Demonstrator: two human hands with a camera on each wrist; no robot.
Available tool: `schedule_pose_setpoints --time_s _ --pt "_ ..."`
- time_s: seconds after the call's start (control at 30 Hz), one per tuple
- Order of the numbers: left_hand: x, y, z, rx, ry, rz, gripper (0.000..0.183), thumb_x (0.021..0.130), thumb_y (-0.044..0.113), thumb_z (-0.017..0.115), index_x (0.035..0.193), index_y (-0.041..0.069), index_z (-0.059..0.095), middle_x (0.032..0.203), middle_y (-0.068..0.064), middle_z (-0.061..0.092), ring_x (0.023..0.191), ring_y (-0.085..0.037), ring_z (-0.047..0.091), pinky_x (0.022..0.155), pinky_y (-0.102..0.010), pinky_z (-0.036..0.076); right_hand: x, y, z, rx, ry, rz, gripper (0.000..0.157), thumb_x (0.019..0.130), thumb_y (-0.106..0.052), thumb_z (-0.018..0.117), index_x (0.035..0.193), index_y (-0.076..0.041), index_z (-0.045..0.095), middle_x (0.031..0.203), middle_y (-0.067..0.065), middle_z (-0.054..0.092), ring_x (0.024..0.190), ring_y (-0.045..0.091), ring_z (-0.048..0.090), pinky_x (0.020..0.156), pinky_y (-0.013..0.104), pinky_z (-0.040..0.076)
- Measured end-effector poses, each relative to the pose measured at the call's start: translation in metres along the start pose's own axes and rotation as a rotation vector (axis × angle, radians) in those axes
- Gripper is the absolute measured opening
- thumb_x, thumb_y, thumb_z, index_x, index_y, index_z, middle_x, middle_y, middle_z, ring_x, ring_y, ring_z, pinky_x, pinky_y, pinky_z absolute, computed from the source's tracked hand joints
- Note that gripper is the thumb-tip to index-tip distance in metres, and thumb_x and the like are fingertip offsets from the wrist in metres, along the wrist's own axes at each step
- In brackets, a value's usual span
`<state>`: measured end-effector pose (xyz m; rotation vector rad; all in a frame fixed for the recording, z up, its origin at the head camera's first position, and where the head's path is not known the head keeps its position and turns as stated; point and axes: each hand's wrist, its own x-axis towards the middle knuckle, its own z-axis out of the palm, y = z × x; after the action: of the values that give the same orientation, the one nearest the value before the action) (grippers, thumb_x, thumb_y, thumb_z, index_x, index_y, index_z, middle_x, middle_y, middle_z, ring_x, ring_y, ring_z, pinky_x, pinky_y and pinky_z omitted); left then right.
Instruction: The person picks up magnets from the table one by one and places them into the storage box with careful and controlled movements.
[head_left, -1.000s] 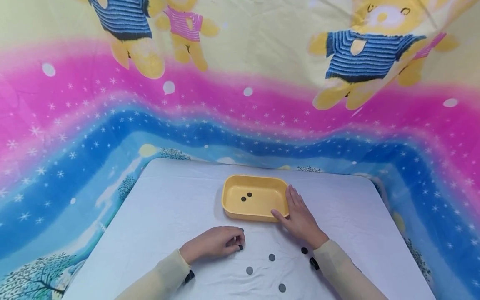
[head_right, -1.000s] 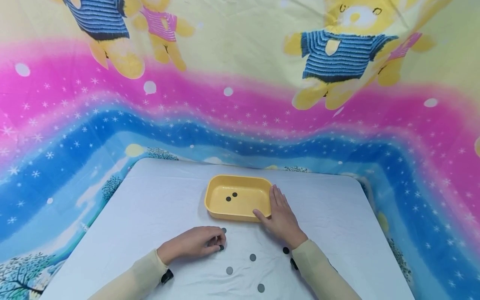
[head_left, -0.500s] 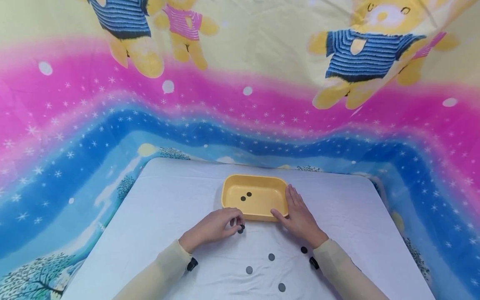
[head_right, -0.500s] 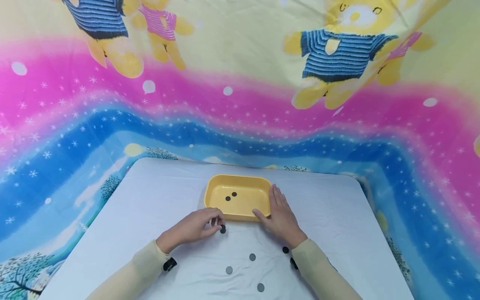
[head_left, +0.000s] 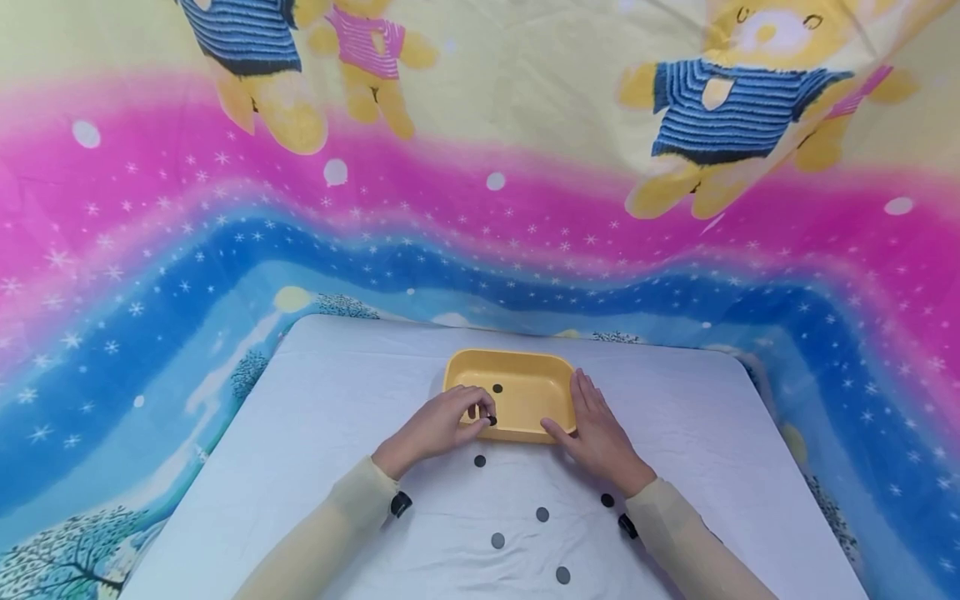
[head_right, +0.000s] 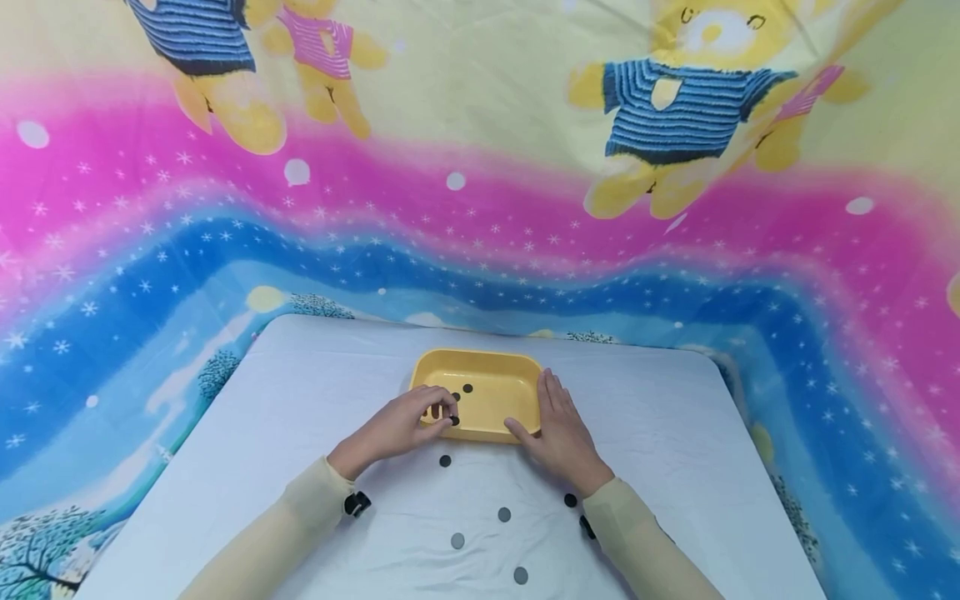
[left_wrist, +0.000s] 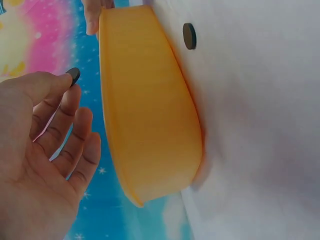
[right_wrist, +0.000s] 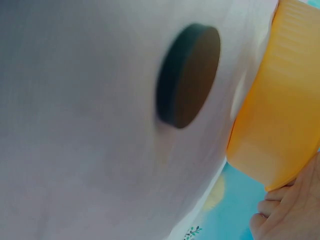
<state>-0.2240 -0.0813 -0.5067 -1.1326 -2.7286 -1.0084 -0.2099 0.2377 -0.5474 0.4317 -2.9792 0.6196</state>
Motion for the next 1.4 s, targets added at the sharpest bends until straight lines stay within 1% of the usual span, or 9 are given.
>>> schedule_pose_setpoints --time_s 0.2,0.33,0.43,0.67,0.87,1.07,1.17,1.27,1.4 --pt "0.013 -0.008 0.002 -0.037 -0.013 -0.056 0.008 0.107 0.021 0.070 0.114 0.023 0.068 0.106 0.013 0.068 0.099 -0.014 0.065 0.086 -0.028 0.055 0.000 0.002 0.001 0.000 0.010 -0.007 0.111 0.103 -0.073 0.051 0.170 0.003 0.005 0.179 0.021 0.005 0.165 0.041 0.010 0.133 0.058 0.015" --pt "0.021 -0.011 0.003 -0.044 -0.012 -0.074 0.007 0.107 0.019 0.070 0.113 0.021 0.068 0.113 0.009 0.072 0.096 -0.012 0.064 0.082 -0.028 0.055 -0.001 0.001 0.000 0.001 0.001 0.001 0.111 0.103 -0.075 0.049 0.170 0.002 0.004 0.180 0.019 0.004 0.165 0.040 0.010 0.133 0.056 0.015" --pt "0.026 -0.014 0.004 -0.036 -0.007 -0.086 0.006 0.106 0.018 0.070 0.111 0.020 0.069 0.115 0.007 0.073 0.095 -0.012 0.064 0.079 -0.027 0.055 -0.001 0.000 -0.001 0.006 -0.006 0.004 0.111 0.103 -0.075 0.048 0.171 0.001 0.004 0.180 0.018 0.004 0.166 0.039 0.009 0.133 0.056 0.015" --pt "0.037 -0.023 0.009 0.013 -0.009 -0.115 0.006 0.105 0.018 0.069 0.109 0.022 0.070 0.101 0.011 0.069 0.089 -0.014 0.065 0.071 -0.025 0.052 0.000 0.000 -0.001 -0.001 -0.013 0.010 0.112 0.102 -0.077 0.047 0.171 0.000 0.003 0.180 0.018 0.004 0.166 0.039 0.009 0.133 0.056 0.016" --pt "0.042 -0.026 0.010 0.027 -0.039 -0.145 0.006 0.105 0.017 0.069 0.110 0.021 0.070 0.099 0.011 0.067 0.081 -0.013 0.062 0.068 -0.027 0.051 0.000 0.001 -0.001 0.000 -0.013 0.008 0.112 0.103 -0.076 0.048 0.171 0.000 0.003 0.180 0.017 0.003 0.166 0.038 0.008 0.133 0.055 0.015" --pt "0.043 -0.029 0.009 0.049 -0.077 -0.154 0.005 0.106 0.018 0.068 0.111 0.020 0.069 0.101 0.011 0.067 0.074 -0.008 0.055 0.066 -0.027 0.049 0.000 0.000 -0.001 -0.002 -0.016 0.012 0.112 0.102 -0.077 0.047 0.171 0.000 0.003 0.180 0.016 0.002 0.166 0.038 0.008 0.134 0.055 0.014" --pt "0.044 -0.031 0.009 0.060 -0.099 -0.155 0.006 0.107 0.019 0.068 0.112 0.021 0.070 0.102 0.012 0.067 0.074 -0.007 0.055 0.067 -0.027 0.049 0.000 -0.001 -0.001 -0.004 -0.014 0.014 0.112 0.102 -0.077 0.047 0.171 0.000 0.003 0.180 0.016 0.003 0.166 0.038 0.009 0.133 0.055 0.014" --pt "0.048 -0.034 0.011 0.096 -0.126 -0.154 0.006 0.107 0.020 0.068 0.112 0.022 0.070 0.102 0.013 0.066 0.078 -0.007 0.056 0.070 -0.027 0.050 0.000 0.000 -0.001 -0.003 -0.008 0.013 0.112 0.102 -0.077 0.047 0.171 0.000 0.004 0.180 0.017 0.004 0.166 0.038 0.009 0.133 0.055 0.014" --pt "0.053 -0.038 0.014 0.147 -0.158 -0.157 0.006 0.106 0.021 0.070 0.111 0.024 0.070 0.098 0.015 0.065 0.083 -0.006 0.057 0.073 -0.027 0.051 0.000 0.000 -0.001 -0.004 -0.007 0.010 0.112 0.102 -0.077 0.047 0.171 0.000 0.004 0.180 0.018 0.005 0.166 0.038 0.010 0.133 0.055 0.015"
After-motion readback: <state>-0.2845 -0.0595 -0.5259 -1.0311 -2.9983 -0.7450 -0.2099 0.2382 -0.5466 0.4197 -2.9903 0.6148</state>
